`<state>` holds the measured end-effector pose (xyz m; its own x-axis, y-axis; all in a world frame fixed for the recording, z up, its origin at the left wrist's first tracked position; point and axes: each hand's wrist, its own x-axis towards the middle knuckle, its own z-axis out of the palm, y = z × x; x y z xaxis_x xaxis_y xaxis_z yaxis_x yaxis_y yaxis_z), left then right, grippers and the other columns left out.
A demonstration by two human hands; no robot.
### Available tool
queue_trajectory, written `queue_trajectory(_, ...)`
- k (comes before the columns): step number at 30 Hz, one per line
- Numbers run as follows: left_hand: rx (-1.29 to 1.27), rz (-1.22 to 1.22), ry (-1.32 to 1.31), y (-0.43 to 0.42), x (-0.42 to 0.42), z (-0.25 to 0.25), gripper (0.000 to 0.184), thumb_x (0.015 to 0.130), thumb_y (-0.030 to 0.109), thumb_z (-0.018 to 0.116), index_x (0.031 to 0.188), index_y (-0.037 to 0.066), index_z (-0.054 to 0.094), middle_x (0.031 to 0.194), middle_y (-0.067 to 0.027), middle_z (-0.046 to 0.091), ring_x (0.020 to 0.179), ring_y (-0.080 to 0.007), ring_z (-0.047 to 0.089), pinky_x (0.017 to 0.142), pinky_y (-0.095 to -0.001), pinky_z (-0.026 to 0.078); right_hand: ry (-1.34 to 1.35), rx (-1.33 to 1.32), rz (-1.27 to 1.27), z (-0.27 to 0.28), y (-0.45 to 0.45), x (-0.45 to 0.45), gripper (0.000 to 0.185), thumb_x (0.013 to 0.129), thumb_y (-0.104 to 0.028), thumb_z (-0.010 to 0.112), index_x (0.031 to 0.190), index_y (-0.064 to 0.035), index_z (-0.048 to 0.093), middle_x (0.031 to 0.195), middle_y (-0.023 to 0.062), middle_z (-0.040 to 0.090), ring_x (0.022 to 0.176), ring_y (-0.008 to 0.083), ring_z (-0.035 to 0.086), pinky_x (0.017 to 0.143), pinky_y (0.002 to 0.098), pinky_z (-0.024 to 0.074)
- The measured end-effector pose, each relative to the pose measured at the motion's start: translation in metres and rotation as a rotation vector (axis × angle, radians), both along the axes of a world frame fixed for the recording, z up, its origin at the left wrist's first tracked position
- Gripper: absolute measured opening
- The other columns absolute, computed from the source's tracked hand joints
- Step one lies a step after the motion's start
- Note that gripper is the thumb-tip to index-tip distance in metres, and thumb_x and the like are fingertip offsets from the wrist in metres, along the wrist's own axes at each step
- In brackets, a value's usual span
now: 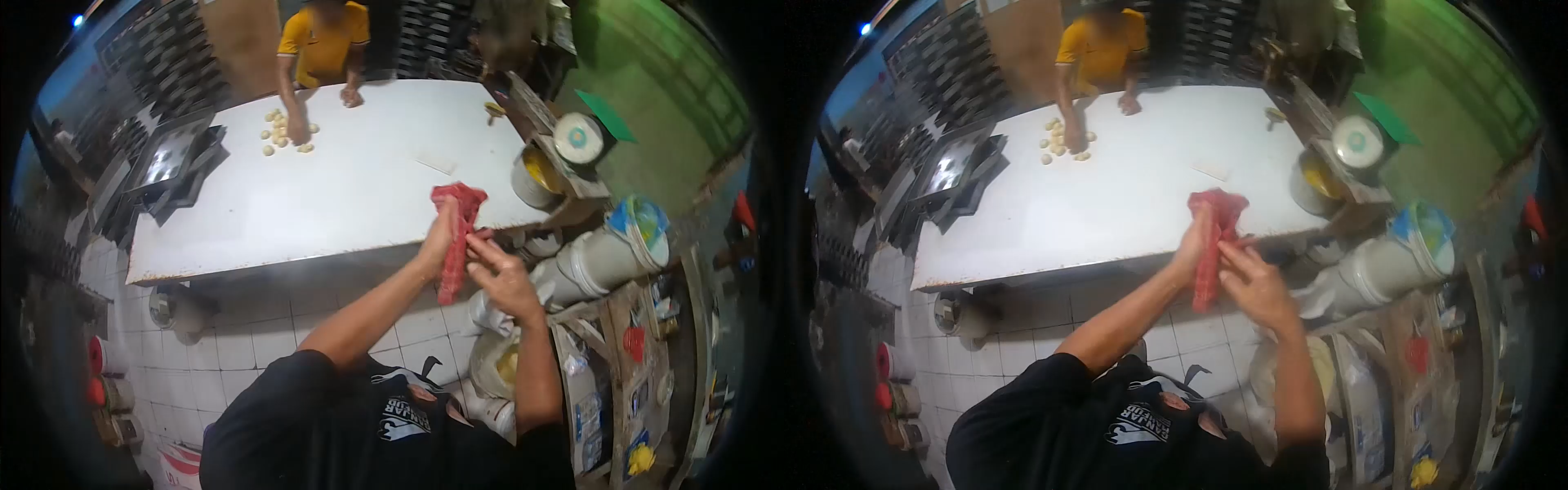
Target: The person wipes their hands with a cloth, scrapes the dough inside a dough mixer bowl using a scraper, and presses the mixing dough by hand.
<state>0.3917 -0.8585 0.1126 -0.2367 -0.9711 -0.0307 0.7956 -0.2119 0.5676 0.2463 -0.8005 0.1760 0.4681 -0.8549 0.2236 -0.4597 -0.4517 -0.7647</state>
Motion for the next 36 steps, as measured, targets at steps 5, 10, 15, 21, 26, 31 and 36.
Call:
queue_trajectory(5,0.092,-0.086,-0.269,-0.012,0.083,0.026,0.07,0.098,0.061,0.019,0.13,0.002,0.042,0.104,-0.0148,0.058,0.085,-0.0271,0.063,0.077,-0.044,0.054,-1.392,0.421,0.068,0.008,-0.137,0.092,0.049,0.097,-0.031,0.052,0.135,-0.0043,0.037,0.112,0.0155,0.056,0.102,0.0253,0.057,0.091,0.0405,0.0494)
queue_trajectory(10,-0.227,0.665,-0.526,-0.011,0.11,0.019,0.043,0.096,0.026,0.057,0.125,-0.004,0.047,0.114,-0.0126,0.058,0.1,-0.018,0.058,0.089,-0.031,0.047,-2.01,0.85,0.353,-0.007,-0.191,0.244,0.063,0.095,-0.055,0.045,0.136,-0.0095,0.03,0.131,0.0275,0.044,0.119,0.0391,0.05,0.095,0.0507,0.0504)
queue_trajectory(15,-0.051,0.758,-0.287,-0.024,0.196,0.041,0.029,0.095,0.022,0.06,0.109,-0.004,0.058,0.098,-0.0056,0.062,0.091,-0.0117,0.057,0.079,-0.0279,0.048,-1.674,1.025,0.53,-0.002,-0.195,0.34,0.073,0.091,-0.068,0.034,0.137,-0.0118,0.029,0.139,0.0278,0.039,0.124,0.0397,0.046,0.102,0.0518,0.043)
queue_trajectory(21,0.14,1.296,-0.421,-0.026,0.272,0.046,0.028,0.094,0.028,0.062,0.092,0.0,0.063,0.078,-0.0006,0.061,0.068,-0.0082,0.055,0.056,-0.0253,0.044,-1.029,0.84,0.687,-0.008,-0.13,0.387,0.087,0.093,-0.068,0.027,0.152,-0.0075,0.006,0.151,0.0236,0.026,0.136,0.0318,0.034,0.113,0.0421,0.0278)
queue_trajectory(26,0.164,1.447,-0.421,0.014,0.343,0.022,0.026,0.098,0.029,0.055,0.093,0.004,0.062,0.082,-0.0043,0.063,0.065,-0.0118,0.058,0.061,-0.0266,0.048,-0.489,0.829,0.824,-0.027,-0.116,0.362,0.074,0.096,-0.051,0.045,0.147,-0.003,0.023,0.132,0.016,0.05,0.115,0.0217,0.051,0.098,0.0347,0.0418)
queue_trajectory(31,0.155,1.391,-0.324,0.055,0.311,0.035,0.039,0.1,0.044,0.043,0.104,0.008,0.058,0.084,-0.0024,0.059,0.073,-0.011,0.057,0.065,-0.0247,0.048,-0.018,0.113,0.52,-0.084,-0.152,0.392,0.039,0.091,-0.023,0.047,0.116,0.0038,0.06,0.114,0.0181,0.064,0.112,0.0355,0.057,0.097,0.044,0.0419)
queue_trajectory(36,0.241,1.767,-1.068,0.032,0.256,-0.052,0.029,0.1,0.023,0.048,0.12,0.002,0.05,0.101,-0.0054,0.06,0.091,-0.0156,0.057,0.083,-0.028,0.047,0.371,-1.098,0.562,-0.109,-0.087,0.435,0.049,0.087,-0.024,0.043,0.128,0.0018,0.049,0.147,0.0223,0.034,0.14,0.0427,0.024,0.112,0.0658,0.011)
